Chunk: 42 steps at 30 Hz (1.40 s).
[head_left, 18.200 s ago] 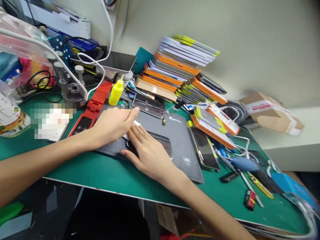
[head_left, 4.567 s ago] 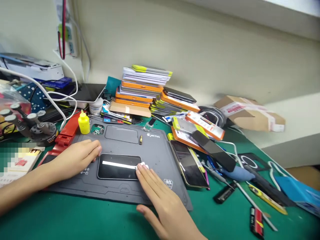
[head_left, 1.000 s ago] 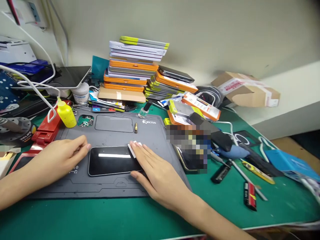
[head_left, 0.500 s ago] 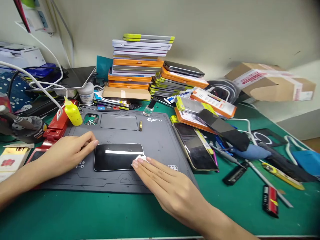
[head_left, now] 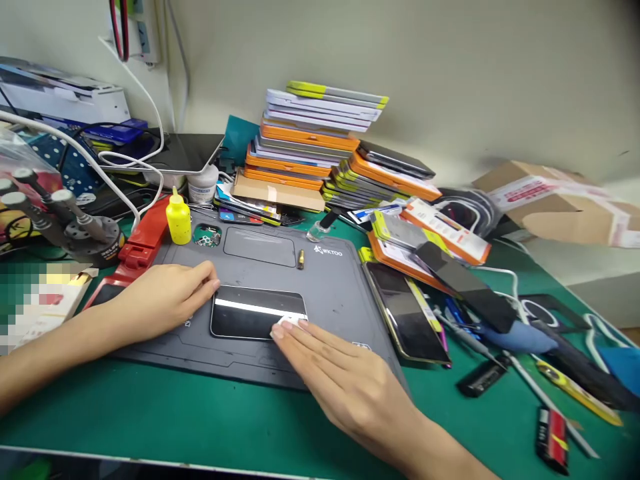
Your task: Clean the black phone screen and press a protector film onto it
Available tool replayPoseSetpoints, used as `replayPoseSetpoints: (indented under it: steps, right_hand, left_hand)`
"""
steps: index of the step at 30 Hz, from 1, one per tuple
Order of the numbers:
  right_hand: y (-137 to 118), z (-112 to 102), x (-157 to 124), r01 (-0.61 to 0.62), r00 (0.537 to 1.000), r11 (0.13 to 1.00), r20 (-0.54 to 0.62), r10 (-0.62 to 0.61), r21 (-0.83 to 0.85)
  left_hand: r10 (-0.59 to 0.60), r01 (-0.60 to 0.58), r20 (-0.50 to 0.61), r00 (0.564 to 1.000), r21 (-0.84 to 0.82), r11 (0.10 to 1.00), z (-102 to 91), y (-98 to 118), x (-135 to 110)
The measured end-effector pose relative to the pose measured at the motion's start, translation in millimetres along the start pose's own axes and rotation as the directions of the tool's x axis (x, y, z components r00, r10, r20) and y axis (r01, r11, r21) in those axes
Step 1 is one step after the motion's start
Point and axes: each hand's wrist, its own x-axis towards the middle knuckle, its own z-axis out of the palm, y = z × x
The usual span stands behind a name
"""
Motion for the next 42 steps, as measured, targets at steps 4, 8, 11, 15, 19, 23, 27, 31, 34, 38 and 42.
replayPoseSetpoints:
  steps: [4, 8, 11, 15, 19, 23, 27, 31, 34, 38, 42]
  right_hand:
    - [6.8, 1.2, 3.0, 0.024, 0.999, 0.997, -0.026, -0.022, 0.071]
    - [42.4, -12.7, -6.8, -0.010, 0.999, 0.999, -0.035, 0.011, 0.032]
    - [69.1, -18.7, -8.5, -0.106, 0.988, 0.994, -0.113, 0.104, -0.016]
    - [81.9, -12.0, -6.6, -0.292, 0.949, 0.953, -0.151, 0.278, -0.078]
    - [80.5, -8.5, -15.3, -0.311, 0.949, 0.939, -0.095, 0.299, -0.146]
    - [80.7, -12.9, -24.9, -0.369, 0.928, 0.923, -0.098, 0.360, -0.107]
    - [85.4, -14.7, -27.5, -0.403, 0.909, 0.913, -0.149, 0.390, -0.067]
    - [94.8, -14.7, -28.8, -0.404, 0.900, 0.915, -0.181, 0.396, -0.007]
    - [100.7, -13.8, -29.4, -0.403, 0.891, 0.915, -0.220, 0.397, 0.020]
    - [98.6, -13.3, -27.6, -0.397, 0.890, 0.917, -0.226, 0.395, 0.039]
    - [90.7, -15.2, -25.2, -0.393, 0.885, 0.916, -0.240, 0.400, 0.077]
  left_hand:
    - [0.012, -0.012, -0.041, 0.999, -0.007, 1.000, 1.8, -2.7, -2.0]
    - [0.003, -0.004, -0.097, 0.995, -0.015, 1.000, 1.7, -3.0, -3.6]
    - [0.002, -0.003, -0.162, 0.987, -0.010, 1.000, -1.3, -1.7, -4.8]
    - [0.077, -0.059, -0.250, 0.965, 0.077, 0.995, -8.7, 0.0, -2.2]
    - [0.293, -0.226, -0.250, 0.923, 0.265, 0.937, -15.7, -3.2, 23.8]
    - [0.343, -0.282, -0.165, 0.925, 0.307, 0.909, -19.3, -10.2, 67.6]
    - [0.323, -0.272, -0.110, 0.940, 0.329, 0.904, -20.8, -10.6, 92.5]
    - [0.293, -0.257, -0.048, 0.955, 0.358, 0.898, -24.2, -5.6, 95.9]
    - [0.296, -0.277, 0.004, 0.955, 0.368, 0.888, -30.2, -3.9, 99.4]
    - [0.308, -0.309, 0.064, 0.949, 0.365, 0.878, -39.3, -5.0, 110.6]
    - [0.304, -0.308, 0.072, 0.950, 0.382, 0.871, -42.2, -2.5, 117.6]
